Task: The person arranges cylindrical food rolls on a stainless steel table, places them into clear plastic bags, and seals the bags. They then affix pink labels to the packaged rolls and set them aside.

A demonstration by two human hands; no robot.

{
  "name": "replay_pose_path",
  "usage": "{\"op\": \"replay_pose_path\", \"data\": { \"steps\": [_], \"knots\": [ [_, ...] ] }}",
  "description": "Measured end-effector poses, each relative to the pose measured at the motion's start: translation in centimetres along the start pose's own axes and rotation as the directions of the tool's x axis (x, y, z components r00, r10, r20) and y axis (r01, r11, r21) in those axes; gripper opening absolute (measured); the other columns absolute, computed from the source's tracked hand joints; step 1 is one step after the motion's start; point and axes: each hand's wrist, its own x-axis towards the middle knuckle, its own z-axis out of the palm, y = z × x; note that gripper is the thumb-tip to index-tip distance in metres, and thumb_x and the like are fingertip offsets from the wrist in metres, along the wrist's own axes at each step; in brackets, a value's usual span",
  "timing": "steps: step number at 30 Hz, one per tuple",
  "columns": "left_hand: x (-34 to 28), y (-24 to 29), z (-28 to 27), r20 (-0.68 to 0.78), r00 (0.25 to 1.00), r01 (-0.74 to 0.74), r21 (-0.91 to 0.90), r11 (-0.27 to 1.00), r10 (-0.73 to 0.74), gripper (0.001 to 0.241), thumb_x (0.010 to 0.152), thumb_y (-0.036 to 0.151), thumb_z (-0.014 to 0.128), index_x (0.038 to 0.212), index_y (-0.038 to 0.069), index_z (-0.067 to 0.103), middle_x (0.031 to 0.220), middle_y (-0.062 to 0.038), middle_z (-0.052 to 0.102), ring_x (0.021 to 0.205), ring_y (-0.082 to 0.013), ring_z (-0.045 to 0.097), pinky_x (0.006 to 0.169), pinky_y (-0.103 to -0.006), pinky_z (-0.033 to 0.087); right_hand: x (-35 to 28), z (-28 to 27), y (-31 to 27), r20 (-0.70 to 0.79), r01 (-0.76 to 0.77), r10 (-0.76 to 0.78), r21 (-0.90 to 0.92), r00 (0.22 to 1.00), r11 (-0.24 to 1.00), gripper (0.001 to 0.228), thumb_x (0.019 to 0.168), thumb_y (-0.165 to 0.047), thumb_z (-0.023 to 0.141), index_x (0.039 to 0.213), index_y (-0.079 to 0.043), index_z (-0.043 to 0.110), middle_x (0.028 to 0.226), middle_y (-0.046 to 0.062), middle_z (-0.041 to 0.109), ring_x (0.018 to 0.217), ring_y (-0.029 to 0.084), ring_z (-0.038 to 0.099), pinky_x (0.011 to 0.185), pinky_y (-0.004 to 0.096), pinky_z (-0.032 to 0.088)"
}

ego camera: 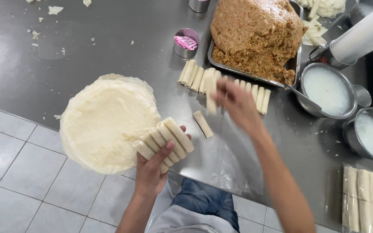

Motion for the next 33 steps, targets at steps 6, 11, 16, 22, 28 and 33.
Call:
{"op": "replay_pose_path", "data": {
  "steps": [6,11,16,22,28,33],
  "knots": [
    [1.4,-3.7,-0.3,0.203,0.977,-0.096,0.163,0.982,0.061,0.02,0.075,0.0,0.072,0.093,-0.007,0.067,0.08,-0.017,0.073,0.07,-0.0283,0.072,0.066,-0.0441,0.062,-10.1,4.6,-1.5,-0.243,0.02,0.086,0.404,0.966,0.915,0.036,0.094,-0.022,0.054,0.126,-0.006,0.062,0.104,0.01,0.061,0.093,0.014,0.059,0.079,0.028,0.052],
    [-1.1,-1.6,3.4,0.257,0.965,-0.113,0.21,0.971,0.057,0.006,0.076,0.002,0.073,0.079,-0.001,0.069,0.062,-0.01,0.07,0.053,-0.015,0.065,0.054,-0.0302,0.057,-13.2,4.8,-2.6,-0.179,0.096,0.018,0.605,0.984,0.791,0.05,0.099,-0.014,0.037,0.147,-0.002,0.028,0.147,0.017,0.04,0.129,0.024,0.043,0.105,0.038,0.04],
    [-2.4,-1.7,4.3,0.283,0.958,-0.103,0.187,0.977,0.046,0.009,0.075,0.001,0.076,0.073,-0.003,0.068,0.055,-0.012,0.066,0.048,-0.0172,0.064,0.05,-0.0298,0.056,-14.7,5.0,-1.9,-0.178,0.12,0.08,0.875,0.981,0.469,0.051,0.101,-0.011,0.033,0.148,0.001,0.018,0.152,0.02,0.031,0.134,0.028,0.038,0.104,0.035,0.041],
    [-1.9,-3.1,3.3,0.378,0.922,-0.187,0.26,0.947,0.079,0.009,0.075,0.001,0.075,0.071,-0.001,0.067,0.052,-0.01,0.064,0.048,-0.0135,0.064,0.05,-0.0261,0.056,-15.7,4.5,-1.2,-0.187,0.144,0.078,0.913,0.979,0.382,0.053,0.1,-0.012,0.034,0.148,0.001,0.018,0.152,0.022,0.028,0.136,0.032,0.035,0.106,0.037,0.04],
    [-1.5,-4.5,1.7,0.389,0.918,-0.207,0.289,0.935,0.083,0.007,0.075,0.0,0.075,0.073,-0.002,0.069,0.054,-0.01,0.066,0.05,-0.0127,0.064,0.052,-0.0279,0.056,-16.6,5.7,-0.7,-0.219,0.127,0.138,0.865,0.966,0.486,0.052,0.099,-0.01,0.034,0.148,-0.001,0.022,0.152,0.018,0.03,0.132,0.026,0.039,0.107,0.036,0.04],
    [-2.3,-4.0,2.3,0.429,0.903,-0.16,0.346,0.924,-0.004,0.007,0.074,0.003,0.075,0.075,0.0,0.069,0.056,-0.01,0.068,0.05,-0.0132,0.065,0.052,-0.0256,0.056,-17.2,6.1,-2.9,-0.327,0.128,0.077,0.562,0.942,0.817,0.05,0.099,-0.008,0.032,0.148,-0.004,0.021,0.156,0.013,0.024,0.141,0.03,0.025,0.115,0.042,0.03]
  ]
}}
